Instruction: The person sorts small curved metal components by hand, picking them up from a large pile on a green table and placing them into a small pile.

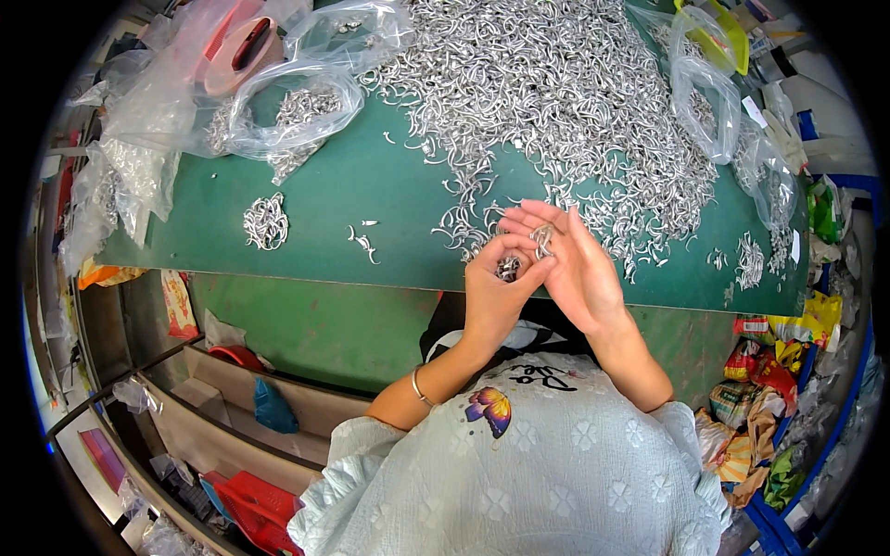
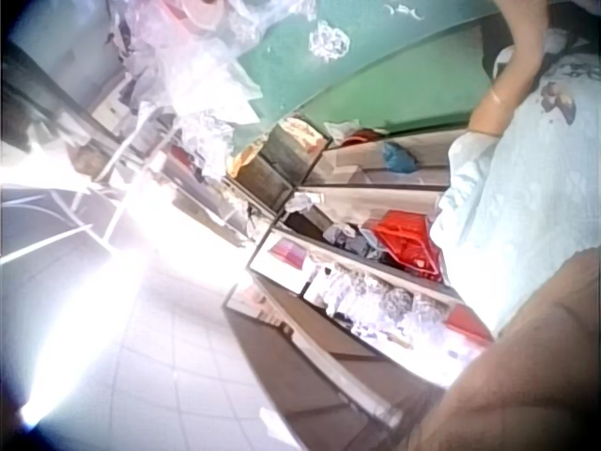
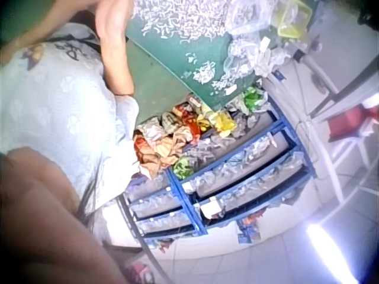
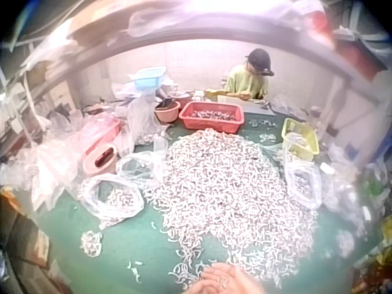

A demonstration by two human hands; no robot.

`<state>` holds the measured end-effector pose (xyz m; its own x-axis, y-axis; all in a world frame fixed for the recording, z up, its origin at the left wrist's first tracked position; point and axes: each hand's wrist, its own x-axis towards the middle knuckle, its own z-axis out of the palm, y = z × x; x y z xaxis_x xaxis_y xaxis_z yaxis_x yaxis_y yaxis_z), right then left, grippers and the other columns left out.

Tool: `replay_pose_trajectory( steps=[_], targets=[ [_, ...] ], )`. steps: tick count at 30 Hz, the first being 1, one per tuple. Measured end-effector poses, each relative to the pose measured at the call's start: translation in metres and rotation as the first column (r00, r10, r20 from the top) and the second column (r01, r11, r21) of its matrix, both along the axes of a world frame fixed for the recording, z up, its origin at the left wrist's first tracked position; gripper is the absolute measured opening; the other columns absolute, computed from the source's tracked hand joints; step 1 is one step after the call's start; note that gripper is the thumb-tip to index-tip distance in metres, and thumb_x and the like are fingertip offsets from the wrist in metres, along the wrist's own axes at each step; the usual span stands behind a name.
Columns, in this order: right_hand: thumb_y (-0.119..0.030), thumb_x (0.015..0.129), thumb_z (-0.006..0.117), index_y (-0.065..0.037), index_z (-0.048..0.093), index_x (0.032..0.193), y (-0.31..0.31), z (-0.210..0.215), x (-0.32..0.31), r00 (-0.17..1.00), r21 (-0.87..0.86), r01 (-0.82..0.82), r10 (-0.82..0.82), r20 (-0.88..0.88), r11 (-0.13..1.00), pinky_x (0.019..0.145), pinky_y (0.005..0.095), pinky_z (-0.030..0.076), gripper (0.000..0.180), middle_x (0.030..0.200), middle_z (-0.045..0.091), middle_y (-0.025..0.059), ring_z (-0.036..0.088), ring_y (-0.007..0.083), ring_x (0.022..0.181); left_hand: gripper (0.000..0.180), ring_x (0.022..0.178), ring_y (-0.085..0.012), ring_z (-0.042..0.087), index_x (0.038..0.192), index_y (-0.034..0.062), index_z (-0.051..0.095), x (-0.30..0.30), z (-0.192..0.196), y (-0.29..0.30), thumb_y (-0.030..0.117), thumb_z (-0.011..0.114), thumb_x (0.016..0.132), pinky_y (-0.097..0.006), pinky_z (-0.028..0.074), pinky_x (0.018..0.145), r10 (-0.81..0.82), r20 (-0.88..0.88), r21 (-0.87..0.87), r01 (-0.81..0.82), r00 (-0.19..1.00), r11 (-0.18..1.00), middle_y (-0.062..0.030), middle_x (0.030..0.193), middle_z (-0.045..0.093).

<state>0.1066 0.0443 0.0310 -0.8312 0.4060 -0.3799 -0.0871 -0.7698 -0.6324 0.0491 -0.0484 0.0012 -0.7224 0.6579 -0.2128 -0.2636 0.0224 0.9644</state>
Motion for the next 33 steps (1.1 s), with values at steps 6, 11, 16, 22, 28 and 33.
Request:
replay_pose_trajectory(
  steps=[6, 11, 16, 22, 28, 33],
  targets=[
    [-0.035, 0.096, 0.029, 0.003, 0.041, 0.12, 0.0, 0.0, 0.0, 0.999, 0.016, 0.041, -0.042, 0.028, 0.999, 0.093, 0.0356, 0.037, 0.046, 0.116, 0.048, 0.0162, 0.044, 0.0262, 0.114, 0.013, 0.063, -0.0016, 0.042, 0.087, 0.0008, 0.062, -0.002, 0.006, 0.002, 0.002, 0.066, 0.075, -0.017, 0.033, 0.055, -0.036, 0.011, 0.001, 0.036, 0.999, 0.999, 0.0045, 0.068, 0.051],
    [-0.026, 0.095, 0.038, 0.0, 0.051, 0.106, 0.006, -0.012, -0.002, 0.971, -0.152, 0.23, -0.216, 0.103, 0.961, 0.073, 0.029, 0.041, 0.031, 0.089, 0.053, 0.0068, 0.051, 0.0172, 0.086, 0.012, 0.059, -0.0014, 0.042, 0.091, 0.0005, 0.064, -0.004, 0.011, 0.0, 0.003, 0.062, 0.078, -0.017, 0.033, 0.051, 0.06, 0.112, -0.008, -0.06, 0.992, 0.998, 0.0043, 0.067, 0.051],
    [-0.026, 0.094, 0.043, 0.0, 0.054, 0.089, 0.033, -0.019, 0.014, 0.979, 0.022, 0.19, -0.191, 0.066, 0.982, 0.04, 0.0207, 0.023, 0.028, 0.05, 0.023, -0.006, 0.024, 0.0047, 0.041, 0.012, 0.054, -0.0016, 0.043, 0.091, 0.0015, 0.065, -0.035, 0.005, -0.014, 0.004, 0.061, 0.08, -0.017, 0.033, 0.047, 0.02, -0.181, -0.142, -0.046, 0.983, 0.989, 0.0042, 0.063, 0.051],
    [-0.027, 0.095, 0.039, 0.003, 0.055, 0.092, 0.045, -0.024, 0.012, 0.972, 0.437, -0.065, -0.042, 0.231, 0.897, 0.041, 0.0198, 0.027, 0.034, 0.051, 0.029, -0.0062, 0.029, 0.0037, 0.044, 0.012, 0.056, -0.0032, 0.044, 0.09, -0.0004, 0.064, -0.042, -0.009, -0.023, 0.003, 0.061, 0.079, -0.017, 0.034, 0.05, -0.023, -0.28, -0.256, -0.051, 0.96, 0.965, 0.0023, 0.061, 0.05],
    [-0.022, 0.095, 0.038, 0.008, 0.049, 0.108, 0.047, -0.021, -0.012, 0.994, 0.107, -0.039, 0.027, 0.106, 0.994, 0.056, 0.0242, 0.044, 0.034, 0.069, 0.05, 0.0032, 0.052, 0.0132, 0.061, 0.014, 0.051, -0.0038, 0.033, 0.093, -0.0007, 0.057, -0.055, -0.012, -0.038, 0.011, 0.053, 0.087, -0.016, 0.025, 0.042, -0.059, 0.606, 0.169, -0.056, 0.793, 0.984, 0.0037, 0.059, 0.037],
    [-0.032, 0.094, 0.038, 0.009, 0.043, 0.116, 0.049, -0.035, -0.017, 0.983, -0.367, -0.129, 0.071, -0.168, 0.921, 0.093, 0.0417, 0.04, 0.047, 0.103, 0.056, 0.0188, 0.052, 0.031, 0.101, 0.016, 0.053, -0.0053, 0.03, 0.093, 0.0003, 0.052, -0.054, -0.014, -0.045, 0.015, 0.049, 0.09, -0.017, 0.025, 0.041, -0.115, 0.755, 0.278, -0.156, 0.646, 0.948, 0.0034, 0.063, 0.032]
  ],
)
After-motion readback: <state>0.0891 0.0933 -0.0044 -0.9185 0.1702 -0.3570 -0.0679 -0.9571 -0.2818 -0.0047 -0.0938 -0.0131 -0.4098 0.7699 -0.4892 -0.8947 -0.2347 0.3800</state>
